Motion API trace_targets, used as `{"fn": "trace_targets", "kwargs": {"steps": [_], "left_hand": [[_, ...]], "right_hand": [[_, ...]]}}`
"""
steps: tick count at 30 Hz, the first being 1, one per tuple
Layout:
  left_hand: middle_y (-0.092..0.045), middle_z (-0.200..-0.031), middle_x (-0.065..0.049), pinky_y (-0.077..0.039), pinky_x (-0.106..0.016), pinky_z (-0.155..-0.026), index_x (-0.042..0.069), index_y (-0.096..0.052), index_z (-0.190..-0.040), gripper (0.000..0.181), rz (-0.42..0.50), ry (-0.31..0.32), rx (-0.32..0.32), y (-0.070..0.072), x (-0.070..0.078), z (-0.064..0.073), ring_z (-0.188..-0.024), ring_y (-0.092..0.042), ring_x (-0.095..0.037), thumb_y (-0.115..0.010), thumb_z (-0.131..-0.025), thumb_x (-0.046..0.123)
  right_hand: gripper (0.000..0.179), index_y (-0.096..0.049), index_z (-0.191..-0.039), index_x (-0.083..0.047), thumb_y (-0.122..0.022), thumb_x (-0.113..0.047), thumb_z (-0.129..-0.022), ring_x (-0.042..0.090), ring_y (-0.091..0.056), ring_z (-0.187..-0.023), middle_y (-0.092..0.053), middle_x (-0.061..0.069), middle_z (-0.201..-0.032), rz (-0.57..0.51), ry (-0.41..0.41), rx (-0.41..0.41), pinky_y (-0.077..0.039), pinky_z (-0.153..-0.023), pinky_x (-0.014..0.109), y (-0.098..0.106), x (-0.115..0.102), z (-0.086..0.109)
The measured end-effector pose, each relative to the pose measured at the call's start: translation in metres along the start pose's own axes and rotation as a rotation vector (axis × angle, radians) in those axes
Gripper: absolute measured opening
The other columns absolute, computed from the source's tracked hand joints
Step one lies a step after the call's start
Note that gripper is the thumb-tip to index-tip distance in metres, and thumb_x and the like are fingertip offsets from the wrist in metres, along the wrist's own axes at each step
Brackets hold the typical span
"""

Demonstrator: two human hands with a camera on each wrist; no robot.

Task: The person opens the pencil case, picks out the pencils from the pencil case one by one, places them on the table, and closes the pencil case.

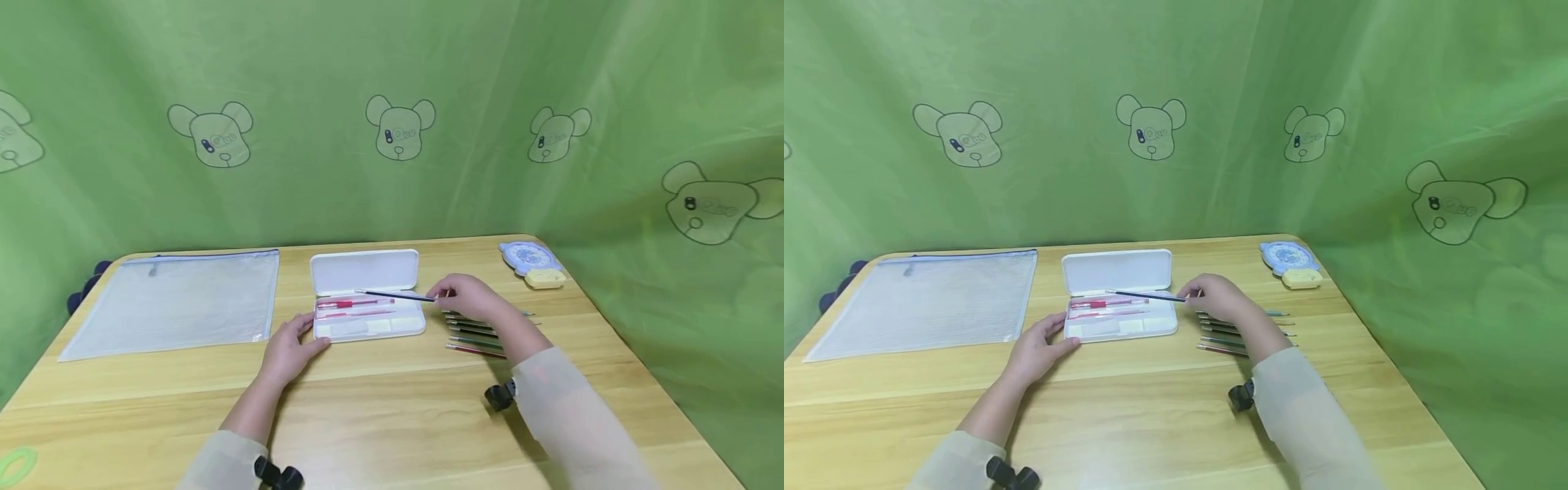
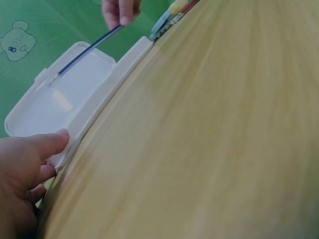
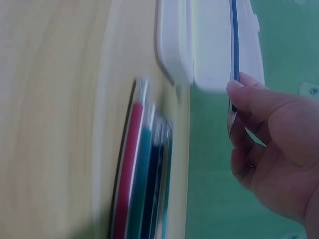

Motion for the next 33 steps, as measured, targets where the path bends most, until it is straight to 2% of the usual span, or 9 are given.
{"fn": "trace_targets", "kwargs": {"steps": [8, 14, 19, 30, 33], "left_hand": [[-0.051, -0.146, -0.014, -0.015, -0.055, -0.124, 0.006, -0.048, -0.143, 0.065, 0.01, 0.005, -0.007, -0.002, 0.0, -0.001, -0.148, -0.026, -0.039, -0.072, -0.088, 0.031], [-0.05, -0.146, -0.013, -0.015, -0.055, -0.124, 0.007, -0.047, -0.144, 0.066, 0.007, 0.015, -0.008, -0.001, -0.001, 0.0, -0.148, -0.025, -0.039, -0.072, -0.088, 0.032], [-0.051, -0.146, -0.013, -0.014, -0.054, -0.124, 0.006, -0.047, -0.144, 0.065, 0.017, 0.023, -0.011, -0.001, 0.0, 0.001, -0.148, -0.025, -0.039, -0.071, -0.088, 0.031], [-0.052, -0.145, -0.013, -0.013, -0.055, -0.124, 0.005, -0.047, -0.144, 0.066, 0.027, 0.034, -0.012, -0.002, -0.001, 0.001, -0.148, -0.025, -0.039, -0.072, -0.088, 0.031], [-0.051, -0.145, -0.013, -0.013, -0.055, -0.124, 0.005, -0.046, -0.144, 0.067, 0.027, 0.037, -0.015, -0.001, -0.001, 0.002, -0.149, -0.024, -0.039, -0.072, -0.088, 0.032]], "right_hand": [[0.021, -0.072, -0.11, -0.006, -0.065, -0.013, -0.092, 0.016, -0.056, -0.083, -0.067, 0.006, -0.092, 0.003, -0.024, 0.061, -0.047, -0.073, 0.028, 0.021, 0.031, 0.041], [0.021, -0.072, -0.111, -0.005, -0.065, -0.013, -0.092, 0.013, -0.057, -0.084, -0.067, 0.005, -0.092, 0.011, -0.057, 0.081, -0.049, -0.073, 0.027, 0.028, 0.057, 0.074], [0.021, -0.072, -0.11, -0.004, -0.066, -0.012, -0.092, 0.012, -0.056, -0.084, -0.068, 0.004, -0.092, 0.019, -0.053, 0.09, -0.05, -0.071, 0.026, 0.029, 0.067, 0.098], [0.02, -0.073, -0.108, -0.008, -0.068, -0.015, -0.09, 0.008, -0.057, -0.081, -0.068, 0.001, -0.094, 0.009, -0.126, 0.059, -0.05, -0.069, 0.023, 0.015, 0.091, 0.134], [0.017, -0.073, -0.105, -0.009, -0.069, -0.014, -0.089, 0.014, -0.062, -0.087, -0.07, 0.004, -0.097, 0.012, -0.115, 0.053, -0.052, -0.073, 0.025, 0.013, 0.092, 0.139]]}}
Point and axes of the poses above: each hand's wrist, its own z-axis away from the middle knuckle, its own y-axis out of the back of the hand, x = y × z, the point moved 6 cm from there along -z, towards the middle knuckle
